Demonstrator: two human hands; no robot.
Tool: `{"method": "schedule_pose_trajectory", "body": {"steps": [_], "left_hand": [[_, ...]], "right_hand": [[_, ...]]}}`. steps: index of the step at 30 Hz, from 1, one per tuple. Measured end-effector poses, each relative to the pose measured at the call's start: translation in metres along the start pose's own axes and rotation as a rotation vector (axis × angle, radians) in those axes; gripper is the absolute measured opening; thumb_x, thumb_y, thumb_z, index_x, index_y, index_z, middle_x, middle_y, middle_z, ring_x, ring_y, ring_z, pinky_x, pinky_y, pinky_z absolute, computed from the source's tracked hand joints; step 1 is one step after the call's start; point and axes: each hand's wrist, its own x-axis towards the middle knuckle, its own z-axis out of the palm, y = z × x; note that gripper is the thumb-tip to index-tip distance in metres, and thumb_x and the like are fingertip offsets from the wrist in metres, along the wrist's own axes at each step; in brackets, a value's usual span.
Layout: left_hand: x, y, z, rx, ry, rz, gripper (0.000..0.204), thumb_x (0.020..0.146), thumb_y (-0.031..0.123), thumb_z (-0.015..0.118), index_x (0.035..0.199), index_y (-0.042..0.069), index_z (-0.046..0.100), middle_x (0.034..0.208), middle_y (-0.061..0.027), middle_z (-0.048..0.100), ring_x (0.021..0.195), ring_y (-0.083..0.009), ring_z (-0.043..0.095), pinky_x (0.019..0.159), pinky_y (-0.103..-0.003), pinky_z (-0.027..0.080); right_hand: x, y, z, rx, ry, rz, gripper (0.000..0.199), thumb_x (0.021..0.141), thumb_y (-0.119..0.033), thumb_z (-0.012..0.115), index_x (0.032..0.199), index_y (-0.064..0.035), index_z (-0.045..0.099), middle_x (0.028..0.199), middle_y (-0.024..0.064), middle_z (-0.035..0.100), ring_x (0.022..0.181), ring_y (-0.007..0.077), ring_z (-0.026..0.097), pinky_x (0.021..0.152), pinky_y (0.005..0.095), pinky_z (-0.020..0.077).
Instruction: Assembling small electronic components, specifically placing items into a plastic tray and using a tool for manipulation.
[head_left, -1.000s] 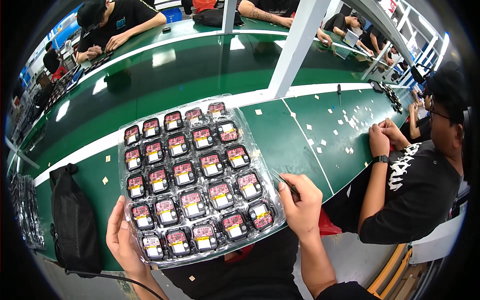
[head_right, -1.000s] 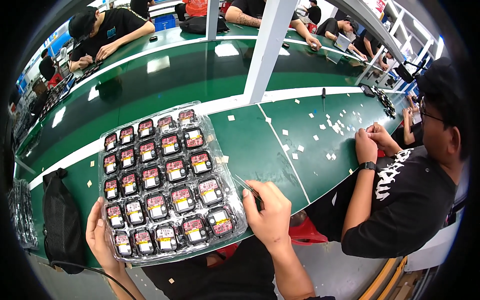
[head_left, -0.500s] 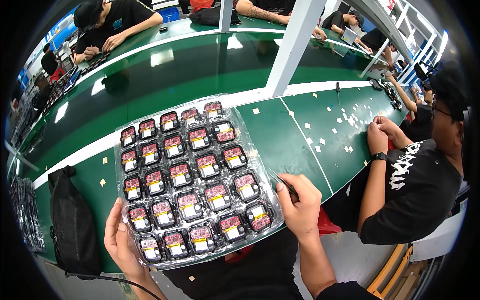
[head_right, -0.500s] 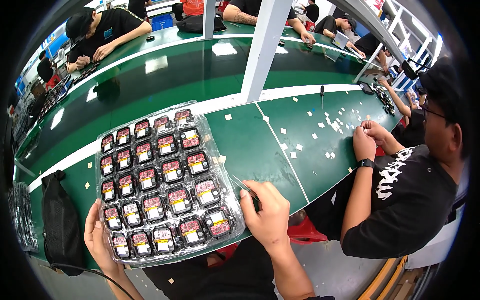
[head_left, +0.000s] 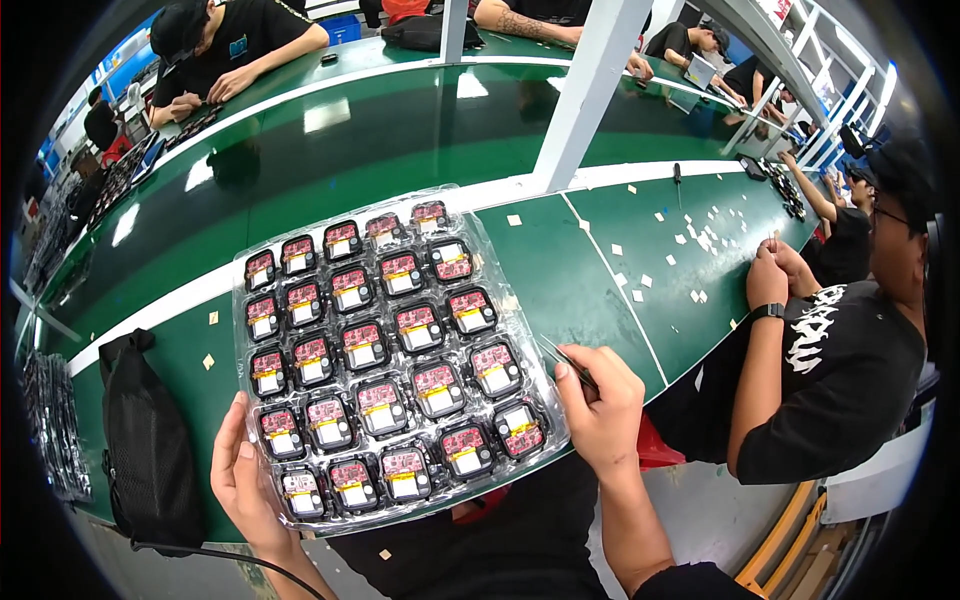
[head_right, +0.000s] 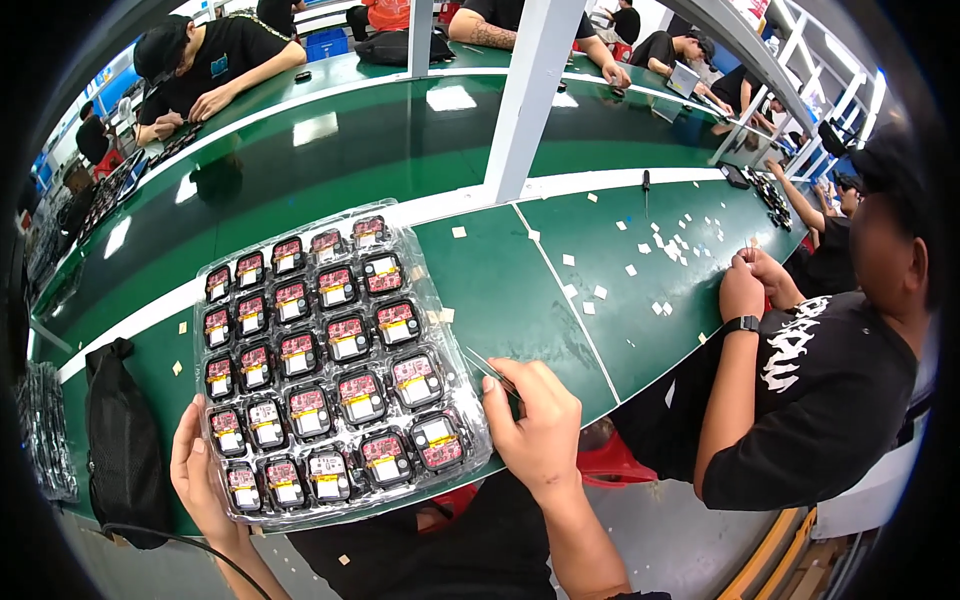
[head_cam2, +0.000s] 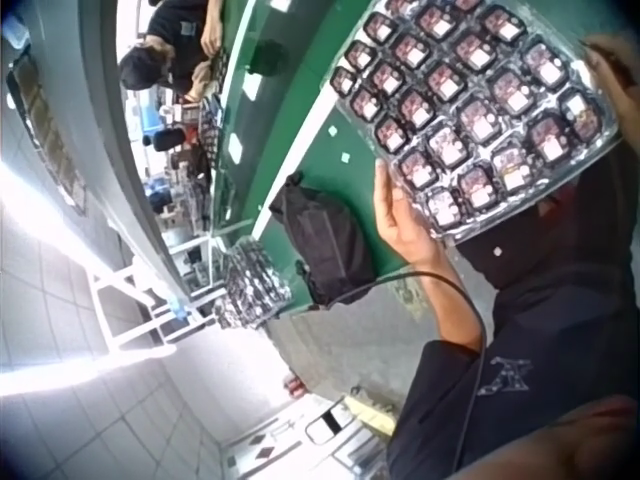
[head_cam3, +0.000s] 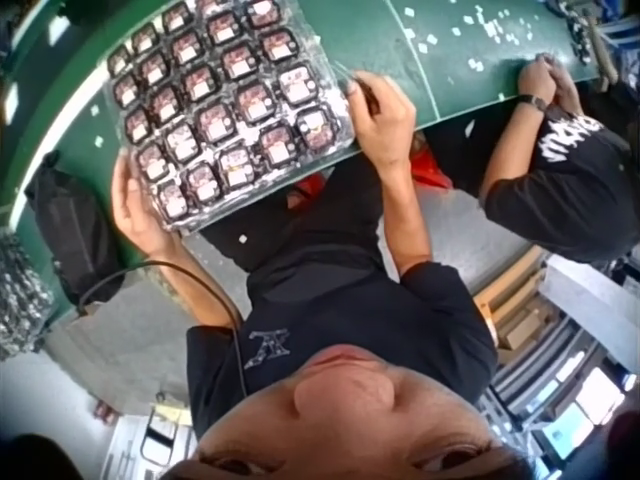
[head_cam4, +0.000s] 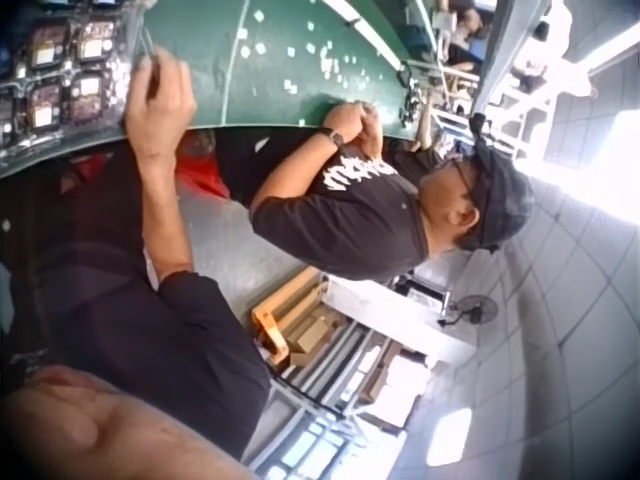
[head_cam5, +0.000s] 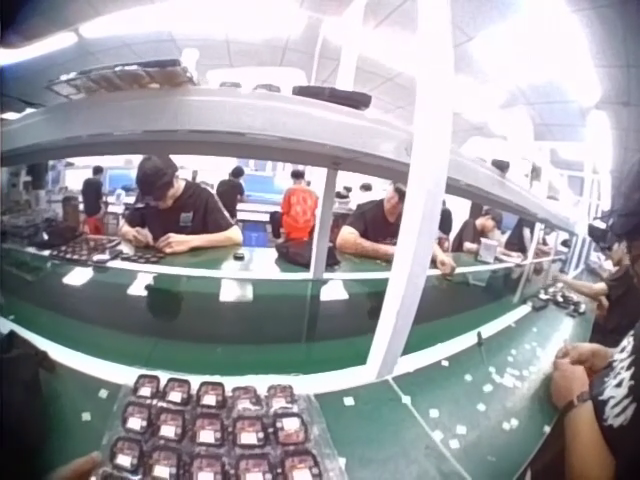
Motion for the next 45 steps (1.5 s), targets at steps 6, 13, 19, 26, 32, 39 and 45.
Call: {"method": "schedule_pose_trajectory", "body": {"steps": [6,13,19,26,32,39,45], "left_hand": [[-0.0002,-0.0034,-0.0019,0.007,0.026,0.021,0.048,0.101,0.009,0.054,0.143,-0.015,0.049,0.146,-0.0250,0.055,0.132,-0.0288,0.059,0.114,-0.040,0.044],[-0.0009,-0.0030,0.0010,0.002,0.051,-0.014,0.050,0.100,0.010,0.056,0.142,-0.015,0.048,0.144,-0.0254,0.057,0.130,-0.0281,0.059,0.112,-0.040,0.046],[0.0000,-0.0034,0.0006,-0.003,0.041,0.012,0.051,0.099,0.011,0.056,0.142,-0.015,0.049,0.144,-0.0250,0.057,0.130,-0.0282,0.060,0.112,-0.040,0.046],[-0.0013,-0.0040,-0.0013,-0.001,0.045,0.019,0.048,0.100,0.010,0.056,0.140,-0.015,0.051,0.146,-0.0253,0.056,0.130,-0.0284,0.059,0.113,-0.041,0.045],[-0.0029,-0.0035,0.0008,0.010,0.043,0.028,0.047,0.100,0.010,0.055,0.140,-0.015,0.051,0.145,-0.0256,0.057,0.130,-0.0285,0.059,0.113,-0.041,0.045],[-0.0010,-0.0008,0.0020,0.026,0.043,0.040,0.047,0.100,0.010,0.056,0.139,-0.016,0.052,0.144,-0.0262,0.057,0.131,-0.0298,0.059,0.114,-0.042,0.044],[-0.0016,-0.0067,-0.0031,0.024,0.058,0.024,0.046,0.100,0.009,0.056,0.139,-0.016,0.052,0.146,-0.0266,0.055,0.132,-0.0301,0.058,0.114,-0.042,0.044]], "right_hand": [[0.0000,-0.0004,0.0007,0.010,0.014,-0.020,0.017,0.087,-0.002,0.074,0.104,-0.0010,0.073,0.081,0.0114,0.067,0.063,0.0212,0.064,0.055,0.0317,0.0487],[0.0002,0.0002,0.0008,0.006,0.016,-0.028,0.017,0.087,-0.002,0.073,0.104,-0.0009,0.073,0.079,0.0111,0.066,0.061,0.0209,0.062,0.055,0.0316,0.0473],[0.0005,-0.0017,0.0001,0.003,0.008,-0.015,0.017,0.088,-0.002,0.073,0.104,-0.0005,0.073,0.080,0.0113,0.066,0.062,0.0211,0.062,0.056,0.0316,0.0476],[0.0001,0.0009,0.0003,0.008,0.018,-0.034,0.017,0.088,-0.002,0.073,0.105,0.0002,0.073,0.081,0.0116,0.067,0.061,0.0203,0.061,0.055,0.0309,0.0469],[-0.0017,0.0019,-0.0003,0.016,0.033,-0.036,0.017,0.088,-0.002,0.073,0.105,0.0001,0.073,0.080,0.0108,0.066,0.059,0.0184,0.060,0.053,0.0305,0.0456],[-0.0011,0.0032,0.0019,0.011,0.025,-0.033,0.018,0.087,-0.002,0.074,0.105,-0.0003,0.073,0.078,0.0099,0.065,0.056,0.0175,0.056,0.052,0.0306,0.0430],[-0.0013,0.0032,0.0040,0.015,0.021,-0.030,0.017,0.087,-0.002,0.073,0.104,0.0000,0.072,0.077,0.0099,0.064,0.055,0.0173,0.054,0.051,0.0303,0.0417]]}}
